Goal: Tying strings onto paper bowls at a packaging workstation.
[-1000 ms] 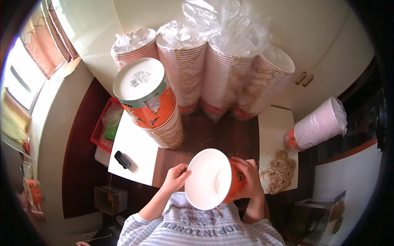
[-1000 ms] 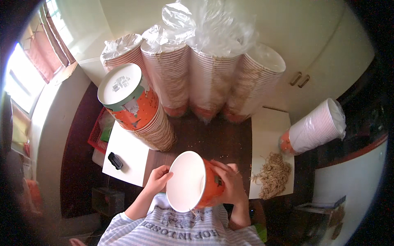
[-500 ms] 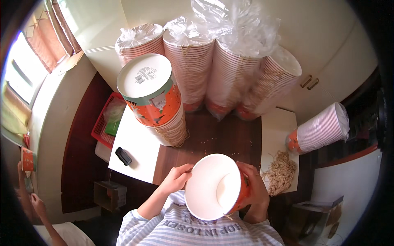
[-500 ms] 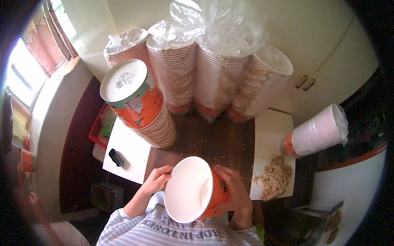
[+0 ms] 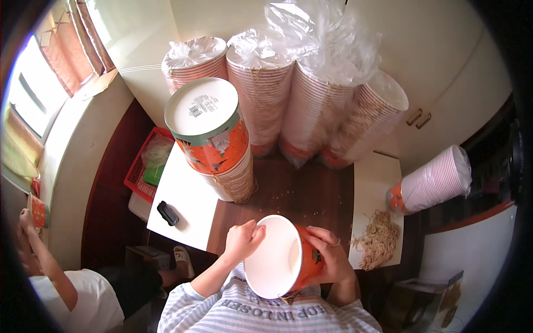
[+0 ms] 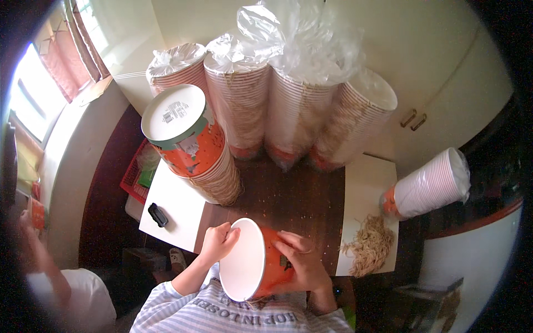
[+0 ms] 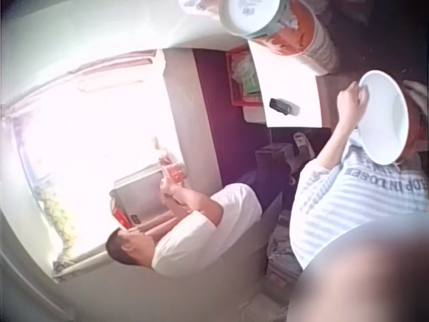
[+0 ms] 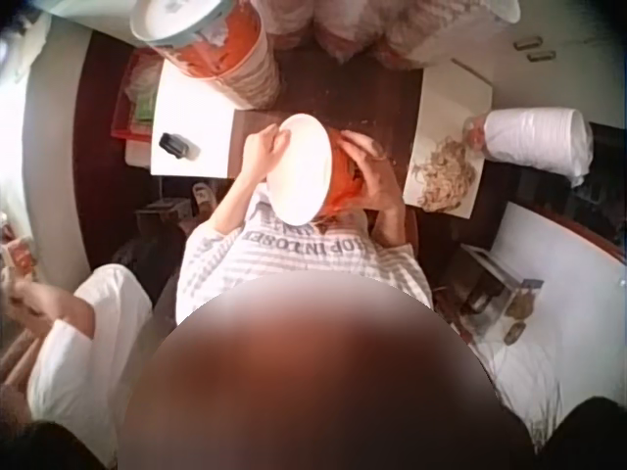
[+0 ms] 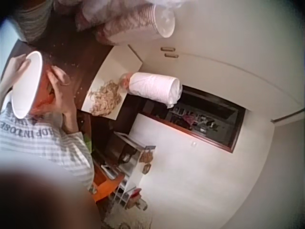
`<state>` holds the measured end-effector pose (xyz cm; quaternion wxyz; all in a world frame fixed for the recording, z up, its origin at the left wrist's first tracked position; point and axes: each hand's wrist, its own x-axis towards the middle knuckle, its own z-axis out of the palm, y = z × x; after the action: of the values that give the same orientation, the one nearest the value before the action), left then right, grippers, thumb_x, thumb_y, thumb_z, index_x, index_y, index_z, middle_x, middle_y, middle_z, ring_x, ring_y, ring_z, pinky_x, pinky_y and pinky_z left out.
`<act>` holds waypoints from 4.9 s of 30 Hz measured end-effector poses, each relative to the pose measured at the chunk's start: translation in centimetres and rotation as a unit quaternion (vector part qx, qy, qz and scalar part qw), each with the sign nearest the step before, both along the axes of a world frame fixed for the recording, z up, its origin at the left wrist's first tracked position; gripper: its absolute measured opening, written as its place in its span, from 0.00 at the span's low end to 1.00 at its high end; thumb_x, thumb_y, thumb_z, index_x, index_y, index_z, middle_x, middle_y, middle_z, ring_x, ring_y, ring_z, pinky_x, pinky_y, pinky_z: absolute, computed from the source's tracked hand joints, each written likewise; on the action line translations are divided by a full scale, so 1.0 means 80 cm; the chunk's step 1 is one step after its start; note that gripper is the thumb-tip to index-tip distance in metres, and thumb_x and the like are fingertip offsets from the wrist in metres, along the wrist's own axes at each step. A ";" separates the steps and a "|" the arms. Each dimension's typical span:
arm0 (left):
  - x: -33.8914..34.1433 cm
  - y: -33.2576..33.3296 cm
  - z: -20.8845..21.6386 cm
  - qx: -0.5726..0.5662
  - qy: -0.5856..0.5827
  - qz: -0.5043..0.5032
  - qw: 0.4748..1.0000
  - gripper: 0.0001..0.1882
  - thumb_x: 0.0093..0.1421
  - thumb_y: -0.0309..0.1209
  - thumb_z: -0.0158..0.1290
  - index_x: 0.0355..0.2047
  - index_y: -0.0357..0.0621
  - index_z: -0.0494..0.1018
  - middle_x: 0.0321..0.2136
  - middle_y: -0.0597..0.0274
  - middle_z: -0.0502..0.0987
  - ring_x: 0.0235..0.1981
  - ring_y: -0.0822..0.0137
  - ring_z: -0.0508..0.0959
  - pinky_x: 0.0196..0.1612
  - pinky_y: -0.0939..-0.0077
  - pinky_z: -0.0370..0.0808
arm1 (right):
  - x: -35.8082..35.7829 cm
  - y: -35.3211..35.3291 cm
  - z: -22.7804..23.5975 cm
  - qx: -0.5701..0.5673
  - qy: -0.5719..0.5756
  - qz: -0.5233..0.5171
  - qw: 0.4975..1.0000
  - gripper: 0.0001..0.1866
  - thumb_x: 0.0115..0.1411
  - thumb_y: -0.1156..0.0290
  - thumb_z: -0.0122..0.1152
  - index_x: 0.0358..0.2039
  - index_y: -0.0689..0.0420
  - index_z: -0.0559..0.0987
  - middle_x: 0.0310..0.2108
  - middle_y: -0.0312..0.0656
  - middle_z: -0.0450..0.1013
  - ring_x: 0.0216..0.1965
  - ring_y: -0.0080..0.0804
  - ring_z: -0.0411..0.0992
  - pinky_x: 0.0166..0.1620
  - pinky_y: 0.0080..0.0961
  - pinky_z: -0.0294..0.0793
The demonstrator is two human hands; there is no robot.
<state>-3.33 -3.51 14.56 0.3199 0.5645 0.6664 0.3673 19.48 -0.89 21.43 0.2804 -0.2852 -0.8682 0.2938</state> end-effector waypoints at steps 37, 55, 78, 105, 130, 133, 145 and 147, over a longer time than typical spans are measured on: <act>-0.027 -0.009 -0.146 -0.043 -0.229 0.079 0.969 0.12 0.49 0.25 0.51 0.37 0.37 0.69 0.19 0.68 0.65 0.21 0.77 0.65 0.26 0.85 0.65 | 0.014 0.036 -0.123 -0.265 0.317 -0.251 0.875 0.14 0.55 0.68 0.51 0.39 0.62 0.68 0.33 0.40 0.68 0.31 0.24 0.68 0.38 0.21 0.68; 0.001 -0.032 -0.073 0.007 -0.238 -0.085 0.967 0.11 0.57 0.31 0.46 0.39 0.41 0.72 0.30 0.60 0.69 0.31 0.72 0.69 0.34 0.81 0.66 | -0.112 0.028 -0.111 -0.648 0.630 -0.038 0.426 0.14 0.56 0.59 0.46 0.24 0.55 0.73 0.15 0.32 0.60 0.16 0.20 0.51 0.23 0.19 0.51; -0.053 -0.017 -0.080 0.000 -0.062 -0.093 0.994 0.06 0.51 0.27 0.50 0.27 0.36 0.70 0.22 0.59 0.66 0.21 0.68 0.68 0.24 0.77 0.66 | -0.127 0.033 -0.174 -0.246 0.051 0.005 0.968 0.08 0.49 0.70 0.58 0.30 0.58 0.76 0.25 0.41 0.73 0.26 0.29 0.71 0.31 0.23 0.69; -0.042 -0.025 -0.165 -0.116 -0.342 0.035 0.932 0.11 0.57 0.22 0.42 0.40 0.36 0.68 0.32 0.63 0.73 0.33 0.76 0.71 0.35 0.84 0.70 | -0.143 0.038 -0.243 -0.197 0.022 -0.111 0.974 0.06 0.46 0.70 0.58 0.21 0.60 0.75 0.17 0.38 0.71 0.19 0.21 0.68 0.24 0.20 0.67; -0.033 -0.012 -0.139 0.020 0.074 0.007 0.997 0.07 0.47 0.24 0.49 0.28 0.41 0.73 0.24 0.54 0.72 0.26 0.54 0.74 0.29 0.66 0.72 | -0.144 0.037 -0.237 -0.263 -0.020 -0.098 0.960 0.07 0.48 0.69 0.56 0.25 0.59 0.75 0.18 0.39 0.71 0.20 0.22 0.69 0.26 0.21 0.68; -0.035 -0.012 -0.145 0.012 0.057 0.003 0.998 0.07 0.46 0.24 0.49 0.28 0.40 0.72 0.23 0.54 0.72 0.25 0.55 0.74 0.28 0.68 0.72 | -0.142 0.038 -0.240 -0.273 -0.023 -0.091 0.957 0.07 0.49 0.68 0.56 0.25 0.59 0.75 0.18 0.39 0.71 0.21 0.22 0.69 0.27 0.21 0.68; -0.034 -0.015 -0.148 -0.026 -0.076 0.028 0.996 0.08 0.49 0.25 0.50 0.31 0.37 0.72 0.25 0.52 0.75 0.25 0.62 0.77 0.29 0.75 0.73 | -0.144 0.038 -0.241 -0.287 -0.006 -0.094 0.953 0.08 0.50 0.67 0.54 0.26 0.58 0.75 0.23 0.44 0.73 0.26 0.33 0.73 0.30 0.28 0.70; -0.034 -0.015 -0.148 -0.026 -0.068 0.029 0.997 0.08 0.49 0.25 0.50 0.31 0.37 0.72 0.25 0.52 0.74 0.25 0.61 0.77 0.29 0.75 0.73 | -0.144 0.038 -0.242 -0.269 -0.020 -0.087 0.959 0.07 0.50 0.68 0.55 0.26 0.59 0.75 0.20 0.40 0.72 0.23 0.25 0.71 0.28 0.23 0.69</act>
<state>-6.08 -4.73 2.72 0.3679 0.5102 0.6688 0.3963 7.95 2.13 2.09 0.2005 -0.4307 -0.7340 0.4853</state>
